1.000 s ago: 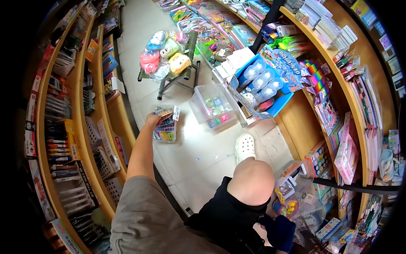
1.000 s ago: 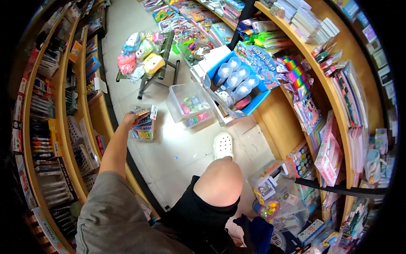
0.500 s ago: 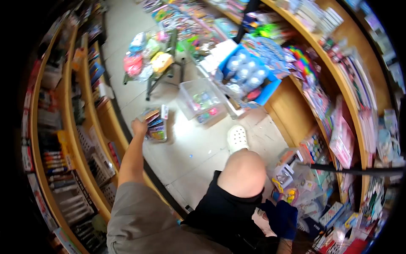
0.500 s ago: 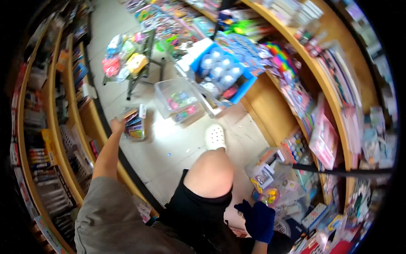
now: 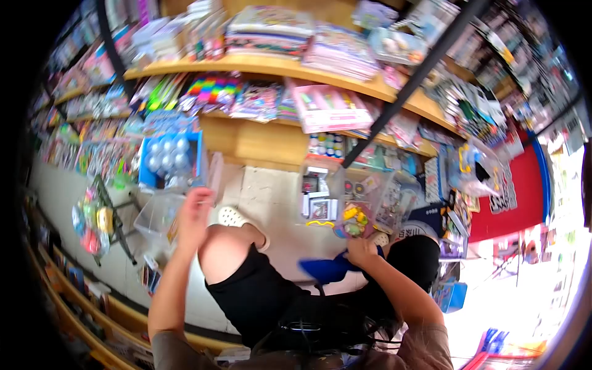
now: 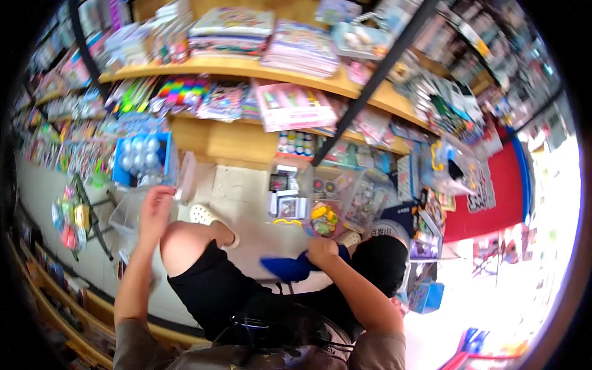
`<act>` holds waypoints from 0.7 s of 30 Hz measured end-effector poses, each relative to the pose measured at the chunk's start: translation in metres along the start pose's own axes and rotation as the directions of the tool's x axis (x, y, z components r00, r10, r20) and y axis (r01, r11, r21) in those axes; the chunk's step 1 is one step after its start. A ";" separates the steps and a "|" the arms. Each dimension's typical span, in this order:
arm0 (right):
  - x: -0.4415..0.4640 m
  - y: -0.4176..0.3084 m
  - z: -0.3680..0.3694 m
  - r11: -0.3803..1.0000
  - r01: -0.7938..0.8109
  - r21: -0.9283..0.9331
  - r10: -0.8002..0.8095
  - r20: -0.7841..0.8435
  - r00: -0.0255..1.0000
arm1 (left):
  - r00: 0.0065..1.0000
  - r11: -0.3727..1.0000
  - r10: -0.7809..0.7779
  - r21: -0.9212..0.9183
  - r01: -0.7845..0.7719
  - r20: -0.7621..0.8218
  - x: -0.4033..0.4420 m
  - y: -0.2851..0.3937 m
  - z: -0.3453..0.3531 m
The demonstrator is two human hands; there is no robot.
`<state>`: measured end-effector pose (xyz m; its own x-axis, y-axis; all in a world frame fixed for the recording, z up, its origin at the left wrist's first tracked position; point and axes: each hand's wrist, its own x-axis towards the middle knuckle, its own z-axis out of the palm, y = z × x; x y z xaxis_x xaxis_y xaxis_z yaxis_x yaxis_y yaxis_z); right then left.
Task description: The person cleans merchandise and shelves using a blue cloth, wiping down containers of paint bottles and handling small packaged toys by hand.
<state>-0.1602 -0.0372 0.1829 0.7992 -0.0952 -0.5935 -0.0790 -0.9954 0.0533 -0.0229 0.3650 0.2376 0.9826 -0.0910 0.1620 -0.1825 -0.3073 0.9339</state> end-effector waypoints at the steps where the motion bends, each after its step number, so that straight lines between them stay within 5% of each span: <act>1: -0.002 -0.007 -0.018 0.998 -0.025 0.058 0.025 -0.007 1.000 | 0.988 0.995 0.100 -0.013 -0.099 0.122 0.005 0.029 0.035; 3: -0.013 -0.008 -0.032 0.935 0.154 0.319 -0.089 -0.209 0.974 | 0.879 0.987 0.139 -0.139 -0.084 0.456 0.003 0.069 0.103; 5: -0.020 -0.010 -0.034 0.753 0.335 0.567 -0.088 -0.418 0.904 | 0.674 0.941 0.312 -0.122 -0.315 0.669 -0.011 0.077 0.163; 7: -0.016 -0.009 -0.024 0.454 0.661 0.597 -0.063 -0.719 0.692 | 0.449 0.873 0.310 -0.064 -0.483 0.838 -0.033 0.065 0.199; 8: -0.025 -0.007 -0.030 0.363 0.624 0.692 -0.050 -0.655 0.754 | 0.408 0.887 0.239 -0.026 -0.461 0.881 -0.041 0.083 0.202; 12: -0.033 0.005 -0.016 -0.044 0.553 0.832 -0.026 -0.554 0.832 | 0.508 0.952 -0.029 0.179 -0.249 0.861 -0.036 0.101 0.214; 13: -0.036 0.009 -0.014 -0.110 0.541 0.834 -0.031 -0.547 0.837 | 0.525 0.968 0.039 0.099 -0.231 0.850 -0.034 0.089 0.219; 14: -0.047 0.016 -0.022 0.107 0.576 0.810 -0.053 -0.574 0.817 | 0.521 0.961 0.031 0.117 -0.250 0.853 -0.032 0.076 0.224; 17: -0.062 0.037 -0.022 0.319 0.691 0.649 0.028 -0.735 0.678 | 0.502 0.956 0.025 0.125 -0.263 0.864 -0.028 0.053 0.232; 19: -0.088 0.063 -0.034 0.096 0.590 0.801 0.042 -0.596 0.802 | 0.487 0.941 0.018 0.150 -0.303 0.873 -0.029 0.048 0.234; 21: -0.109 0.096 -0.036 0.162 0.620 0.768 0.060 -0.635 0.771 | 0.477 0.899 0.005 0.205 -0.387 0.879 -0.031 0.047 0.232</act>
<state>-0.2330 -0.1227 0.2819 0.9892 -0.1355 0.0554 0.0250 -0.2166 -0.9759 -0.0699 0.1338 0.2032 0.4370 -0.8775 -0.1976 -0.5515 -0.4349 0.7118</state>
